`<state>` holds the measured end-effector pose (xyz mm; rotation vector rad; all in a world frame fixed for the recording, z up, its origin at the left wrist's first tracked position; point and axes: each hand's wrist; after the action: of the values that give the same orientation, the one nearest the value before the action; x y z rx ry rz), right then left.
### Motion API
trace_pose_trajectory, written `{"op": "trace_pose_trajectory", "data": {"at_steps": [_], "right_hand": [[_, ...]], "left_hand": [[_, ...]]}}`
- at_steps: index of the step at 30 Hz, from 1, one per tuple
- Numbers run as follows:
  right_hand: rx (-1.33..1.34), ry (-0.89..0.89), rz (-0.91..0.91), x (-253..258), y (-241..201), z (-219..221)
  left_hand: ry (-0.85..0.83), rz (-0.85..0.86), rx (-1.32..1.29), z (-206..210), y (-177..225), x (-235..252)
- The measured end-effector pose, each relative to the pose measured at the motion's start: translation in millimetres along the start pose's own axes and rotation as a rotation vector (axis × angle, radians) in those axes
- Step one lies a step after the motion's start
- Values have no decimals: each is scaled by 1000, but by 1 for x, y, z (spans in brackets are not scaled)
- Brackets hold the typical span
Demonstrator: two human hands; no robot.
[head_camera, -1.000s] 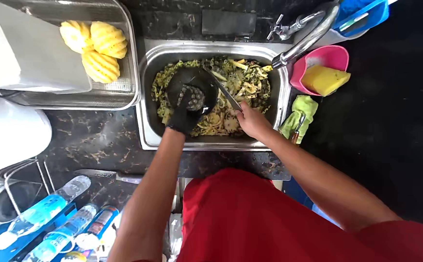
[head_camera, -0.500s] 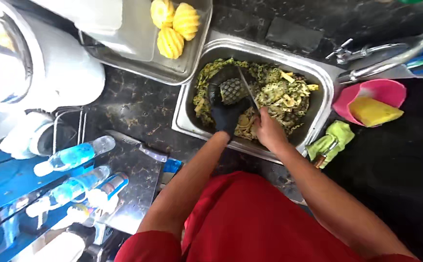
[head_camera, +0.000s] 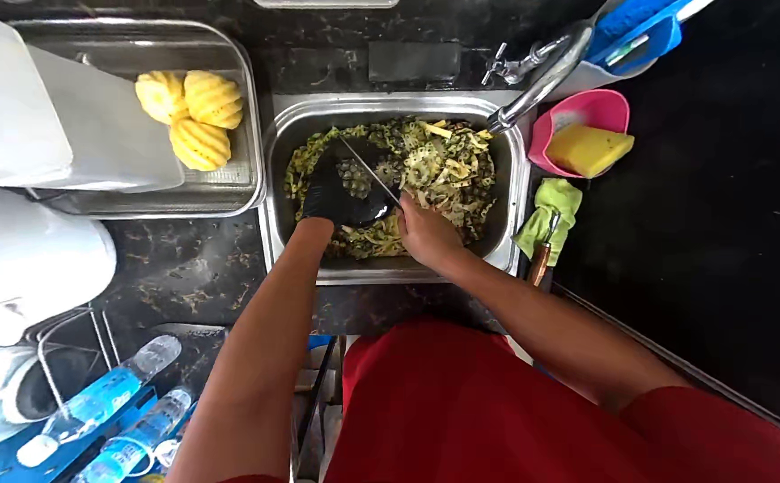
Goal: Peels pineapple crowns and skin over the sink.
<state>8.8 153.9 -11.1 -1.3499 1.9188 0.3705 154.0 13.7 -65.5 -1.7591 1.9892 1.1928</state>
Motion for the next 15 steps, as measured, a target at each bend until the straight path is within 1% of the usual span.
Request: {"op": "trace_pose_trajectory", "data": {"at_steps": [5,15], "right_hand": [[6,-22,-24,-2,-1,1],[-50,-77,-9,-7,-6,-4]], "left_hand": [[22,41,8,6,-8,7],[-24,20,-5,0,0,9]]}}
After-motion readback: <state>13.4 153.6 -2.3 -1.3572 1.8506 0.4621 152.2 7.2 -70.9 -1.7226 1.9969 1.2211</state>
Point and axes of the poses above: each hand's wrist, its own x-axis towards the middle knuckle, its own z-axis out of the palm, y = z × x, and after that the axes turned 15 degrees about -x, right-handed
